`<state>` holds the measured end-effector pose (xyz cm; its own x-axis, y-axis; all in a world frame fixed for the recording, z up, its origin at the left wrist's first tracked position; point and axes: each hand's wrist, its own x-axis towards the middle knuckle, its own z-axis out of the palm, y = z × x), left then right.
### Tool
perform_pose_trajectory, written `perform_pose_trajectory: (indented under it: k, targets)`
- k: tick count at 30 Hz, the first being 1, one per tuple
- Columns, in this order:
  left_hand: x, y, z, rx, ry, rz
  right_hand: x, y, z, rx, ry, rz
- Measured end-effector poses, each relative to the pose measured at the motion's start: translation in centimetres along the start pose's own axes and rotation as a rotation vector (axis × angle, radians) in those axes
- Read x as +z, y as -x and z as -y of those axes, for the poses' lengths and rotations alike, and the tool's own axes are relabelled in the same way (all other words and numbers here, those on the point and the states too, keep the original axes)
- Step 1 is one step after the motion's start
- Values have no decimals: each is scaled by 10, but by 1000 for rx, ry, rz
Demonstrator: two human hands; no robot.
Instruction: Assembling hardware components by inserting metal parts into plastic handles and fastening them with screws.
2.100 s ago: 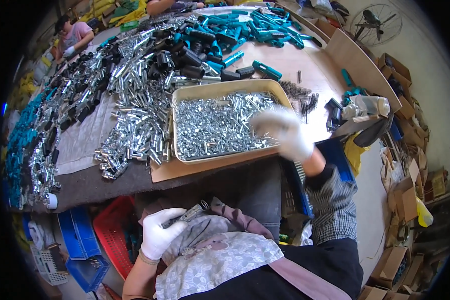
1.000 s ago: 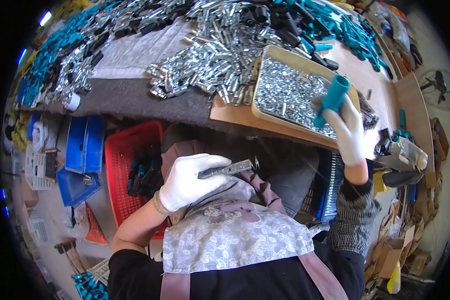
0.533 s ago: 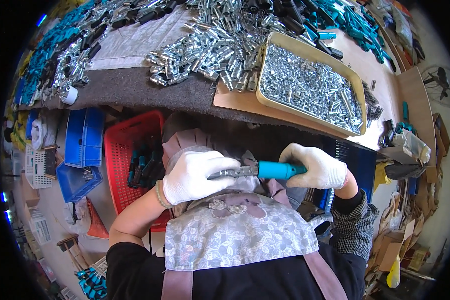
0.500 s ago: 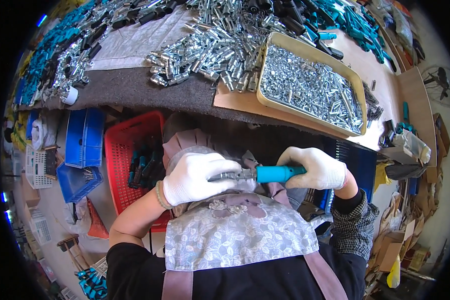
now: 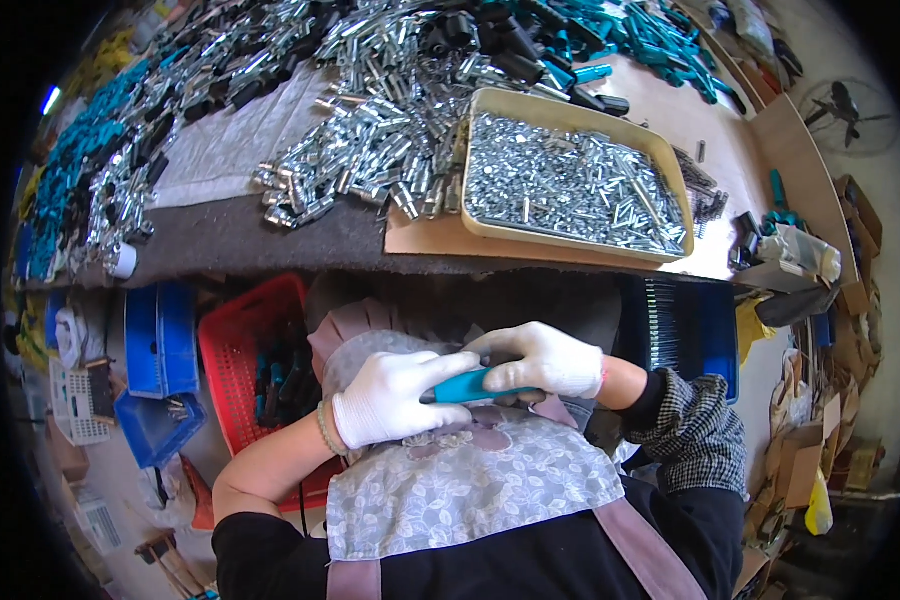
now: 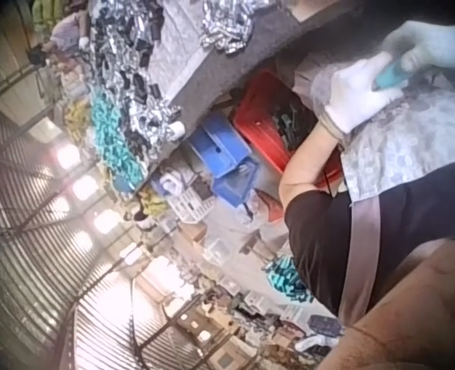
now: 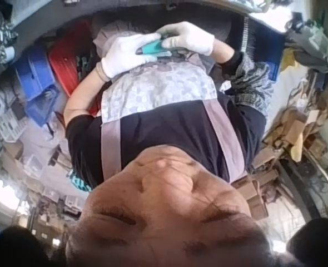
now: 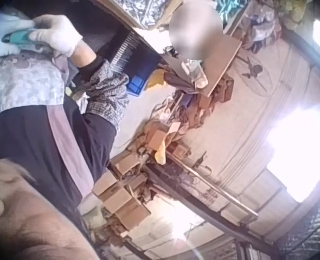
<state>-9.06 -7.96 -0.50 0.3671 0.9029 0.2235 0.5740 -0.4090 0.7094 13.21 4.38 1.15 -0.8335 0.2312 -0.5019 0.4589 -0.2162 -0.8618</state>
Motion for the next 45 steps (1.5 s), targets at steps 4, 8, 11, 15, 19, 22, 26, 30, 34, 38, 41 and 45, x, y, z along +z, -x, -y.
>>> perform_pose_trajectory:
  k: [4,8,11,15,19,22,26,30,34,38,41,45]
  targets:
    - [14,-14,4,70,-34,1,8,-7,12,11,58,-35]
    - [18,-23,2,105,-99,-54,-8,-4,18,-150,406,-89]
    - [13,-30,-2,112,-187,-85,-45,3,44,-552,790,-364]
    - [12,-25,0,50,-155,-125,-110,-2,55,-481,1034,-1001]
    - [9,-25,-4,51,-151,-157,-126,-17,53,-295,1120,-887]
    - [3,-23,-5,-4,-132,-146,-127,-15,56,-331,1159,-890]
    - [0,-12,3,-70,-178,-176,-91,-5,71,-410,714,-745]
    - [-2,-18,8,-50,-165,-176,-39,-1,55,-629,661,-401]
    - [-5,-14,5,-115,-223,-127,-18,-14,44,-678,974,-273]
    - [-8,-9,8,-152,-293,-59,-16,-17,41,-607,935,-253]
    - [-2,-16,10,-136,-305,-42,-12,-16,41,-538,896,-270]
    - [-6,-11,16,-187,-319,-26,-17,-15,35,-439,882,-295]
